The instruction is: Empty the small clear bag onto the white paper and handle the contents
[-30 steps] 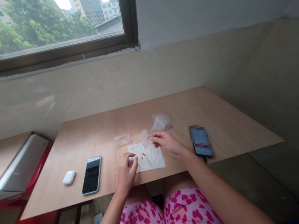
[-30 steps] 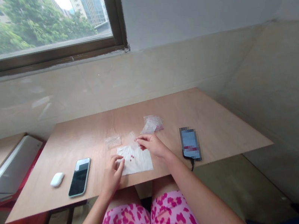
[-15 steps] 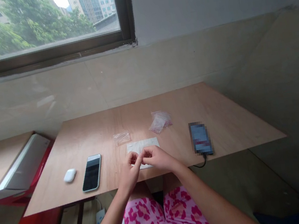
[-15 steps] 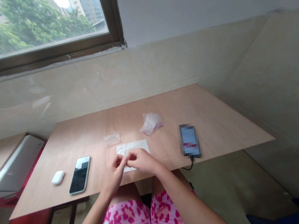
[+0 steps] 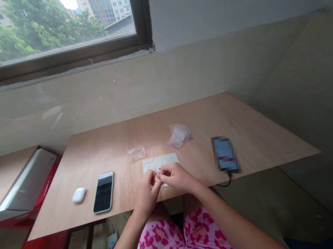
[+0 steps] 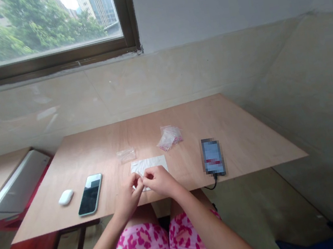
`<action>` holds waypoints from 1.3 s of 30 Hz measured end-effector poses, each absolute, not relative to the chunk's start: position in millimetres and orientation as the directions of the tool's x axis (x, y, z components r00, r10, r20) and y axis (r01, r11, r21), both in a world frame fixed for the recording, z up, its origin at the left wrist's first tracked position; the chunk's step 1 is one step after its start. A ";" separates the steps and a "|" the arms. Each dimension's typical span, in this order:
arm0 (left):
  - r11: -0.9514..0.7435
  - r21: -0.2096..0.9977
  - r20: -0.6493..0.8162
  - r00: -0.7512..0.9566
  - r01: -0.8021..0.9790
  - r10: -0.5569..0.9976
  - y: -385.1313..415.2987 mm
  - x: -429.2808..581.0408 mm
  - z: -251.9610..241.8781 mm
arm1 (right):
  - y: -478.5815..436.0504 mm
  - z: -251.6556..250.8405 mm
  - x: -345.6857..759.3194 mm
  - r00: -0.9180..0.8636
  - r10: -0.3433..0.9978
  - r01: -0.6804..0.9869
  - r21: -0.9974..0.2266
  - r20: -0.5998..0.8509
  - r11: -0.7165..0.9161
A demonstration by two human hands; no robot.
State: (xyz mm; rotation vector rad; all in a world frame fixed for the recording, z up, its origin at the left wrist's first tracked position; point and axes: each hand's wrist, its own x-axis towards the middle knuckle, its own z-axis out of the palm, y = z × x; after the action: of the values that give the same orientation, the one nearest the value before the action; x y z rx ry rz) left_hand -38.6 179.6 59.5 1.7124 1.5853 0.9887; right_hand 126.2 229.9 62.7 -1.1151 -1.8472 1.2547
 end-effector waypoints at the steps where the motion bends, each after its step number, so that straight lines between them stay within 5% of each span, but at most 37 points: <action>1: -0.105 0.802 0.136 -0.009 0.588 0.991 179.3 -39.3 58.1 | 229.6 63.2 125.4 -0.388 0.920 0.339 -0.918 0.062 0.205; 5: -0.128 0.706 0.206 -0.028 0.697 0.978 177.8 -43.1 60.3 | 231.4 66.6 125.5 -0.277 0.959 0.378 -0.910 0.066 0.171; 10: -0.331 0.674 0.391 0.061 0.661 0.918 177.4 -44.6 69.5 | 234.1 67.6 126.5 -0.350 0.936 0.096 -0.995 -0.037 -0.003; 14: -0.380 0.670 0.395 0.127 0.638 0.910 179.7 -45.1 62.9 | 234.0 68.5 125.4 -0.452 0.891 -0.068 -0.995 -0.041 -0.080; 20: -0.363 0.696 0.361 0.135 0.620 0.923 181.5 -52.8 51.5 | 234.5 71.7 130.6 -0.535 0.842 0.041 -0.998 -0.063 -0.048; 28: -0.097 0.926 0.020 0.209 0.365 0.978 182.5 -57.4 77.6 | 237.2 77.1 137.2 -0.701 0.706 0.154 -0.988 -0.103 0.009; 33: 0.066 0.976 -0.108 0.199 0.207 0.974 184.3 -55.6 77.3 | 232.8 81.7 136.3 -0.664 0.744 0.228 -0.928 0.072 0.293; 39: 0.183 0.971 -0.211 0.191 0.156 0.959 182.9 -58.0 68.5 | 230.5 81.6 131.9 -0.630 0.741 0.184 -0.882 0.233 0.434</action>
State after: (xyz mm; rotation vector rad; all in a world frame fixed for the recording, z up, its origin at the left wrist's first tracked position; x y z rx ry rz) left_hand -58.0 182.9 68.5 1.2486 1.2391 0.8424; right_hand 131.9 230.5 81.6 -0.7752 -2.0730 1.1682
